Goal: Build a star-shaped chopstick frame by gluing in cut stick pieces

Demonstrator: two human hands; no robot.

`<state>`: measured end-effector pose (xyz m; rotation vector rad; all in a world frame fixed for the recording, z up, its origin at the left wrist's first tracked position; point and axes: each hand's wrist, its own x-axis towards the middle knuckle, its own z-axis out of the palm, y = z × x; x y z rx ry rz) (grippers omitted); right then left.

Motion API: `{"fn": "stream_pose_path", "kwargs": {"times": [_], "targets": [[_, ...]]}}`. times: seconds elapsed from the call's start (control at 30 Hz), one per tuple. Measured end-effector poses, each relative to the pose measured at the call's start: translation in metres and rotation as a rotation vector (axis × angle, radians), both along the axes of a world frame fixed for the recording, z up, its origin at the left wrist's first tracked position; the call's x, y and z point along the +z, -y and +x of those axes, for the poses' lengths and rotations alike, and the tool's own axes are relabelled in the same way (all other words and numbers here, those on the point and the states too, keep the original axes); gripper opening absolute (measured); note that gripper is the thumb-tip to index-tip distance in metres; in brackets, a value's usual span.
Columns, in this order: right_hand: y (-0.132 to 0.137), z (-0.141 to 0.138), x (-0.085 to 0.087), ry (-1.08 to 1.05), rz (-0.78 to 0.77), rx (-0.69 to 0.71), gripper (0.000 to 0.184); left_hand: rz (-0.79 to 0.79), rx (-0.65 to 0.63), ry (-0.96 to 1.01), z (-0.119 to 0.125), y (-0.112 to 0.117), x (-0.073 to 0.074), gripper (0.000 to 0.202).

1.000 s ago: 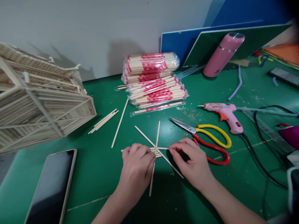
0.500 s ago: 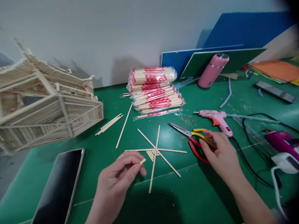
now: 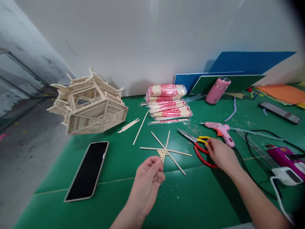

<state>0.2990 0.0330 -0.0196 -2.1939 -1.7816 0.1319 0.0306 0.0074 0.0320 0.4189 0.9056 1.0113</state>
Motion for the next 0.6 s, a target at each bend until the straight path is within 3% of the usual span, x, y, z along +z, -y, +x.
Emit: {"fn": "stream_pose_path", "kwargs": {"times": [0.2, 0.3, 0.43, 0.6], "targets": [[0.028, -0.009, 0.022, -0.181, 0.073, -0.001, 0.027, -0.005, -0.007, 0.078, 0.0, 0.005, -0.002, 0.014], [0.05, -0.024, 0.033, -0.592, 0.01, 0.137, 0.03, -0.003, 0.002, 0.113, 0.003, 0.003, -0.001, 0.012], [0.073, -0.048, 0.031, -0.887, -0.106, 0.171, 0.04, 0.017, 0.032, 0.133, 0.004, -0.001, 0.005, 0.01], [0.079, -0.066, 0.025, -0.807, -0.217, 0.28, 0.057, 0.048, 0.056, 0.147, 0.002, -0.006, 0.012, 0.007]]}}
